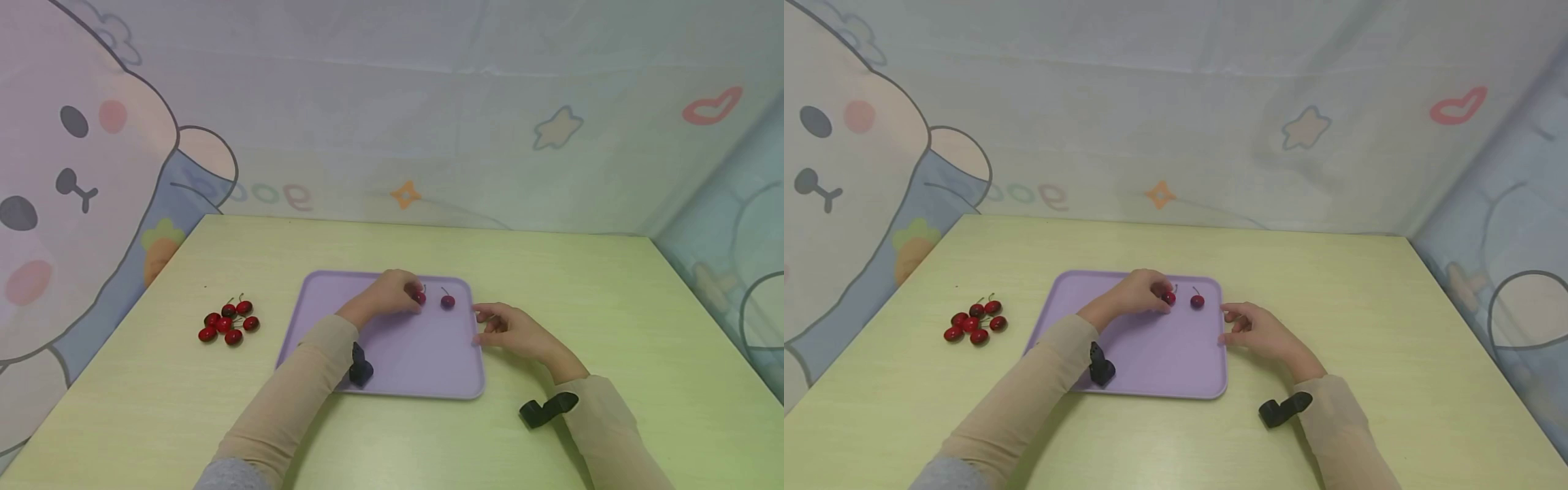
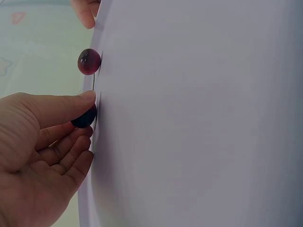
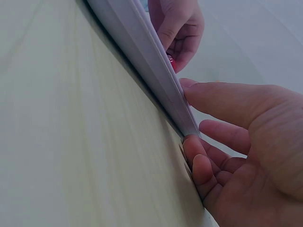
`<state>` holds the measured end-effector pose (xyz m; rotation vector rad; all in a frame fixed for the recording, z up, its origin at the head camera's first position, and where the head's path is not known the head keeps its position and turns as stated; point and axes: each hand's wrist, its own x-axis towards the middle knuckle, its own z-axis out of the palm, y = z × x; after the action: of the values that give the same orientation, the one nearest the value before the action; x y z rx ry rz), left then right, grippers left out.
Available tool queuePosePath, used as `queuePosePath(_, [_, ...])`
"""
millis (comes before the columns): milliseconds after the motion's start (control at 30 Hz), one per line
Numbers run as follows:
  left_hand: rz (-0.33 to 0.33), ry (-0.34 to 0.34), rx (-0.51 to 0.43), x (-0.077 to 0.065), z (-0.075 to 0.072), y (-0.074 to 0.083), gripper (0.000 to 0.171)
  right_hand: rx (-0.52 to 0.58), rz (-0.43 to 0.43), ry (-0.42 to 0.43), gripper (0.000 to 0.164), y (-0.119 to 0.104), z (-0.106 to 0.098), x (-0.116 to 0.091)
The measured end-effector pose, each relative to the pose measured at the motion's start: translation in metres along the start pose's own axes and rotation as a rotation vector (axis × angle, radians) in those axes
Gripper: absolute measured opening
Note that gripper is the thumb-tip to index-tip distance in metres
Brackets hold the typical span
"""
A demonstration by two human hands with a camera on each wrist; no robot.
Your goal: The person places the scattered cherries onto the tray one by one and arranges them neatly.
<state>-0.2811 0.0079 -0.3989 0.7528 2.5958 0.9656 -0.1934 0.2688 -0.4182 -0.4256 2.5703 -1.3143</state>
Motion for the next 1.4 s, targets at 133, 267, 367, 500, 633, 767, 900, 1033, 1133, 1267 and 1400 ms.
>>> queuePosePath(133, [-0.013,0.003,0.006,-0.001,-0.001,0.001,0.033,0.005,0.0,-0.001,0.062,0.0,0.0,0.001])
queuePosePath(267, [-0.02,0.002,0.008,-0.003,-0.003,0.0,0.037,-0.001,-0.004,-0.002,0.062,0.001,0.0,0.003])
queuePosePath(367, [-0.025,0.007,-0.01,-0.005,-0.006,0.0,0.042,-0.01,-0.001,-0.003,0.061,0.0,0.0,0.003])
queuePosePath(500, [-0.013,0.023,-0.014,-0.009,-0.017,0.003,0.043,-0.019,0.002,-0.002,0.061,-0.001,0.0,0.003])
queuePosePath(633, [0.036,0.039,0.017,-0.017,-0.032,0.009,0.042,-0.023,-0.005,-0.003,0.061,-0.002,0.0,0.004])
queuePosePath(767, [0.083,0.049,0.032,-0.028,-0.045,0.015,0.042,-0.033,-0.007,-0.01,0.061,-0.002,-0.002,0.003])
queuePosePath(900, [0.107,0.064,0.017,-0.04,-0.059,0.021,0.04,-0.046,0.001,-0.002,0.061,0.0,-0.003,0.003])
queuePosePath(1033, [0.127,0.07,0.01,-0.053,-0.072,0.025,0.04,-0.045,-0.001,0.0,0.061,0.003,-0.003,0.004])
queuePosePath(1133, [0.143,0.083,0.017,-0.063,-0.081,0.026,0.04,-0.04,-0.004,-0.007,0.062,0.003,-0.003,0.004])
queuePosePath(1267, [0.169,0.117,0.019,-0.079,-0.097,0.027,0.038,-0.051,0.0,-0.004,0.062,0.003,-0.004,0.004])
queuePosePath(1400, [0.17,0.146,0.015,-0.098,-0.115,0.024,0.037,-0.066,0.001,0.004,0.061,0.0,-0.005,0.002])
